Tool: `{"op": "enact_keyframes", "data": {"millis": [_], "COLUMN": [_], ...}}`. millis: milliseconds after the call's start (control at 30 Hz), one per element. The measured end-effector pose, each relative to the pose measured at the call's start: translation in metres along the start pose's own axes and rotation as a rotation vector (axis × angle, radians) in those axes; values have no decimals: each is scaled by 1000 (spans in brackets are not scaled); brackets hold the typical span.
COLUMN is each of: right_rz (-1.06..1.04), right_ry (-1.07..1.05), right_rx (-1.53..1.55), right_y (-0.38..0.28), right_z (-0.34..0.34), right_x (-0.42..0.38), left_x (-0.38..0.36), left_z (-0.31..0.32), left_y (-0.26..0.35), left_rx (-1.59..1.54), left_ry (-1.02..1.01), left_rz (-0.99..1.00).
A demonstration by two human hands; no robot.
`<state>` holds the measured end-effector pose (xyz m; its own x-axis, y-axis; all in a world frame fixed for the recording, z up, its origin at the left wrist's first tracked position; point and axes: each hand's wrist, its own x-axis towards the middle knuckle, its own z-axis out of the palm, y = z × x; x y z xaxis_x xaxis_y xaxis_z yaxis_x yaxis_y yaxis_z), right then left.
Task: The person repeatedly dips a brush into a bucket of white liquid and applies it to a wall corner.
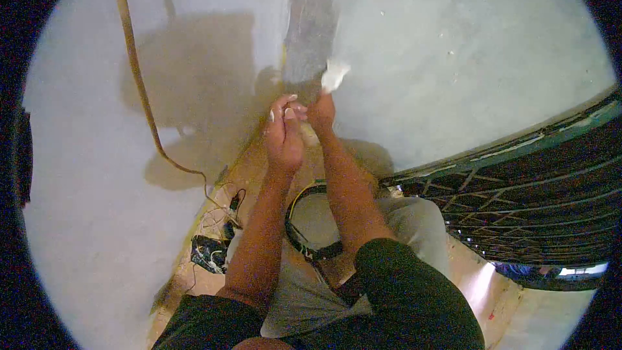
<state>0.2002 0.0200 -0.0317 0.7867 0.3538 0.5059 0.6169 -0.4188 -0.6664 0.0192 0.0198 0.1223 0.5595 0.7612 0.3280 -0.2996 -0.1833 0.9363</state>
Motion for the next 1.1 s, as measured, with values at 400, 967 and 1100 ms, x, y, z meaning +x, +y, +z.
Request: {"op": "enact_keyframes", "data": {"millis": [400, 967, 1100], "right_rz": [595, 296, -80], "right_ry": [-448, -136, 329], "right_rx": [404, 181, -263], "right_y": [-71, 33, -38], "right_z": [-76, 11, 1], "right_x": [67, -70, -106], "left_x": [1, -1, -2], "left_z": [0, -5, -5], "left_y": [-3, -6, -7], "left_rx": [29, 33, 19], "left_ry": [18, 13, 20], "left_rz": [0, -61, -52]}}
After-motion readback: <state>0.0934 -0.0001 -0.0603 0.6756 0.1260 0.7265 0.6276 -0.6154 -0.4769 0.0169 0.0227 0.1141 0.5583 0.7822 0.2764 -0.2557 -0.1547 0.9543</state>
